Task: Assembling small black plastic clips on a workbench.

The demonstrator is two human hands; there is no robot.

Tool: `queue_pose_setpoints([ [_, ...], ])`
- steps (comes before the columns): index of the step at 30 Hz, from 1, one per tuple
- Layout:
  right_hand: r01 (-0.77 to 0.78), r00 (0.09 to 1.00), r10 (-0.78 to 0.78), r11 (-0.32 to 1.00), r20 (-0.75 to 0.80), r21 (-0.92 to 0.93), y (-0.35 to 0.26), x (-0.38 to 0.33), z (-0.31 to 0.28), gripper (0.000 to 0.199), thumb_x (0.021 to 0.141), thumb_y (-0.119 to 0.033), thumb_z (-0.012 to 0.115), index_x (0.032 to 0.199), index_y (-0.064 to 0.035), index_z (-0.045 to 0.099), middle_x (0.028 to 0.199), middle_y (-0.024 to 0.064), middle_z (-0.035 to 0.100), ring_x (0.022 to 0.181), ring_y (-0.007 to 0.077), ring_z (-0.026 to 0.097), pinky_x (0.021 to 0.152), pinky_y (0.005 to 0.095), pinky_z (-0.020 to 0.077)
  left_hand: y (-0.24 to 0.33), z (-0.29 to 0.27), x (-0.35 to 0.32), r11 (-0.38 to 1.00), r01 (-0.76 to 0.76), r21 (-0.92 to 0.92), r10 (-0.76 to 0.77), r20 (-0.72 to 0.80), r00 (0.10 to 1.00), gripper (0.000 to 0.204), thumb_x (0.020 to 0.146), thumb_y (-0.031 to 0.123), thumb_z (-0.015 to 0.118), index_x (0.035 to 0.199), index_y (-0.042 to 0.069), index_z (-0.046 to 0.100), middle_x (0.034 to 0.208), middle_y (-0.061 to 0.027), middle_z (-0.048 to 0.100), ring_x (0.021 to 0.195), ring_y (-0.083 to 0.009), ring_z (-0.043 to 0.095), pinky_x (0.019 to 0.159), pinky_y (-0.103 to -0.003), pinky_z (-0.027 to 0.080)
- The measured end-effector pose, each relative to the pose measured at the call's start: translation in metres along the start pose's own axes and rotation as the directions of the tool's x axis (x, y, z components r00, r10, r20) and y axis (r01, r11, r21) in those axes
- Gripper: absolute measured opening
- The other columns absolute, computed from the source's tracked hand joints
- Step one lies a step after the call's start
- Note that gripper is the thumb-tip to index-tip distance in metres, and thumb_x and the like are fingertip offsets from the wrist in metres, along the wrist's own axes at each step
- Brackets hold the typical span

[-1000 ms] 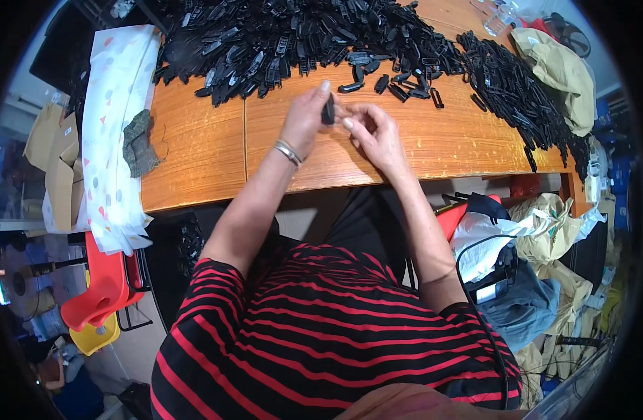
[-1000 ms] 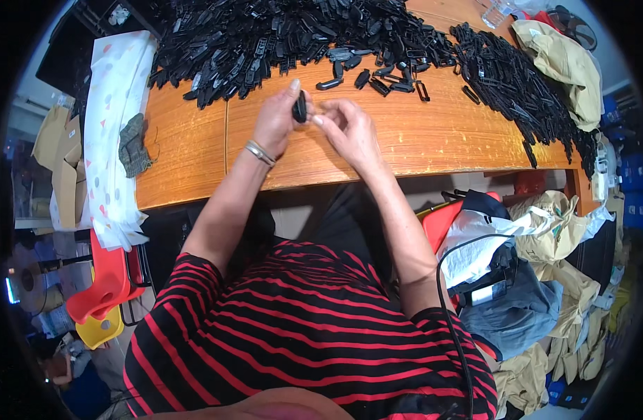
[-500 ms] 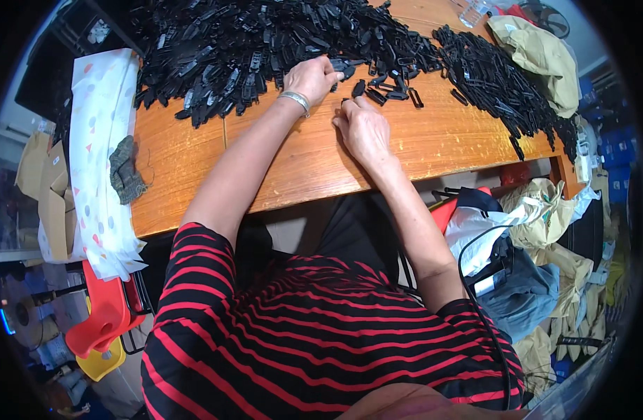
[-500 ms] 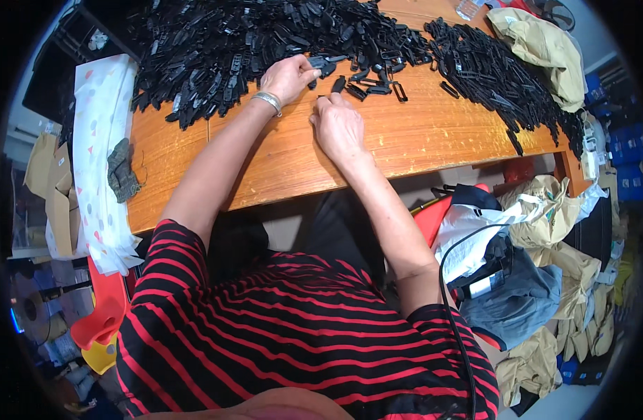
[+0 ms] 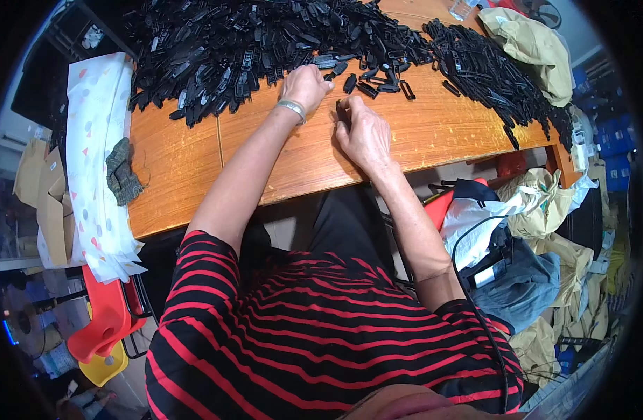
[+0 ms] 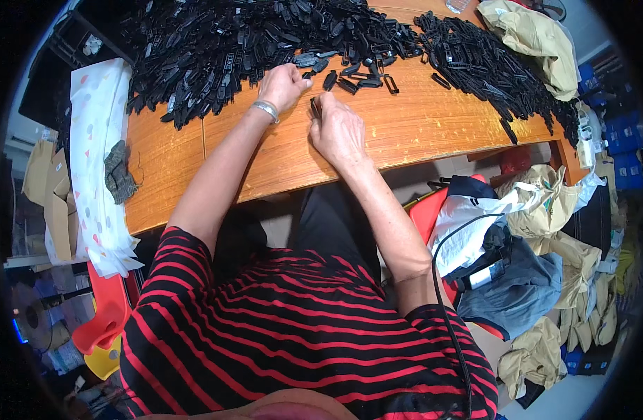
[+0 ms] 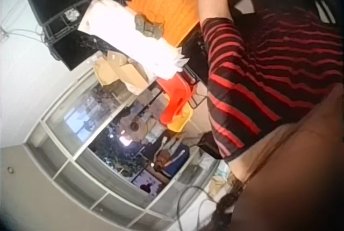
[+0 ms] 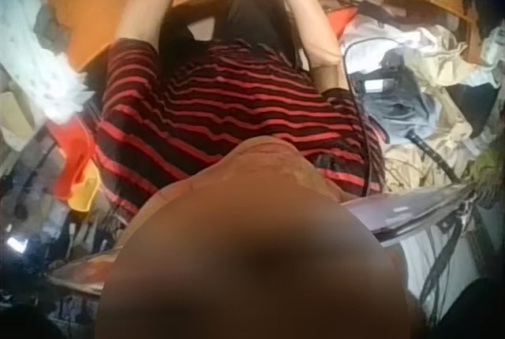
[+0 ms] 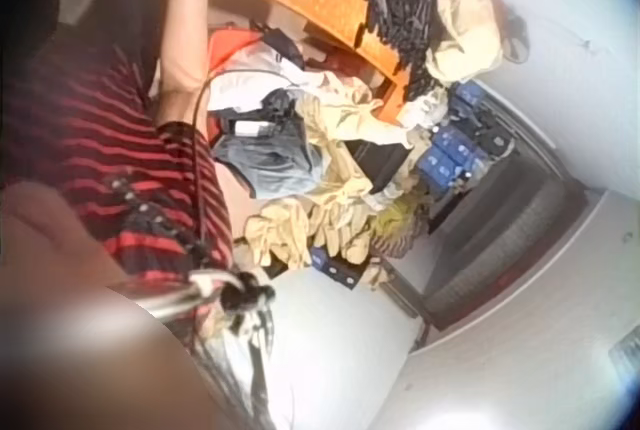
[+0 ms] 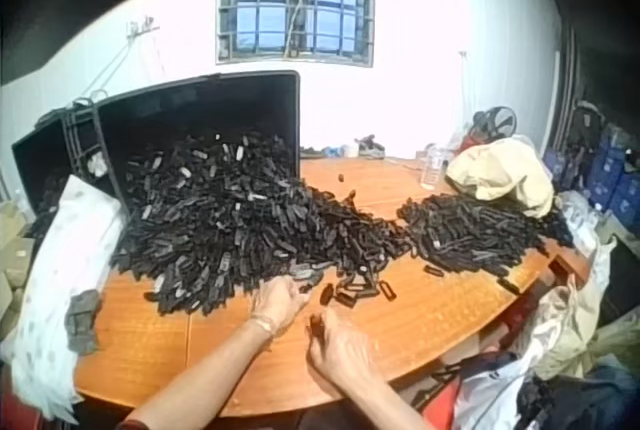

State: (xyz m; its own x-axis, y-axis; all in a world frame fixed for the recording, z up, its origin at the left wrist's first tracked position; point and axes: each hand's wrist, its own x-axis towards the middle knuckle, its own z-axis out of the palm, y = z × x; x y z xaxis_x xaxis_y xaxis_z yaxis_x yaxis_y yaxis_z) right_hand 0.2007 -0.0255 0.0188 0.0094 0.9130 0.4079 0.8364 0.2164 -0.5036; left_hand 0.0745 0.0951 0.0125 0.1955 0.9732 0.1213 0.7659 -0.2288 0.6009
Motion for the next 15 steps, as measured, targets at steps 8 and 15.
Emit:
queue_pose_setpoints([
  [8,-0.215,0.975,0.223,0.918,0.015,0.334,-0.007,-0.013,-0.005,0.030,0.087,-0.009,0.057,0.115,-0.0006,0.053,0.080,0.0142,0.066,0.071,0.0208,0.066,0.062,0.0325,0.0516,-0.003,-0.008,-0.074,0.392,0.195,-0.899,0.033,0.226,0.974,0.019,0.087,0.008,0.066,0.101,0.001,0.055,0.082,-0.0041,0.065,0.065,-0.0082,0.058,0.058,-0.019,0.045],
  [15,-0.164,0.976,0.216,0.823,-0.033,0.543,-0.026,-0.024,-0.003,0.025,0.091,-0.010,0.061,0.114,-0.0011,0.058,0.085,0.0079,0.064,0.069,0.0123,0.061,0.063,0.0268,0.0498,-0.006,-0.011,-0.111,0.117,0.259,-0.959,0.063,0.267,0.962,0.022,0.090,0.010,0.063,0.110,0.002,0.059,0.091,-0.0017,0.066,0.067,-0.0042,0.057,0.055,-0.016,0.040],
])
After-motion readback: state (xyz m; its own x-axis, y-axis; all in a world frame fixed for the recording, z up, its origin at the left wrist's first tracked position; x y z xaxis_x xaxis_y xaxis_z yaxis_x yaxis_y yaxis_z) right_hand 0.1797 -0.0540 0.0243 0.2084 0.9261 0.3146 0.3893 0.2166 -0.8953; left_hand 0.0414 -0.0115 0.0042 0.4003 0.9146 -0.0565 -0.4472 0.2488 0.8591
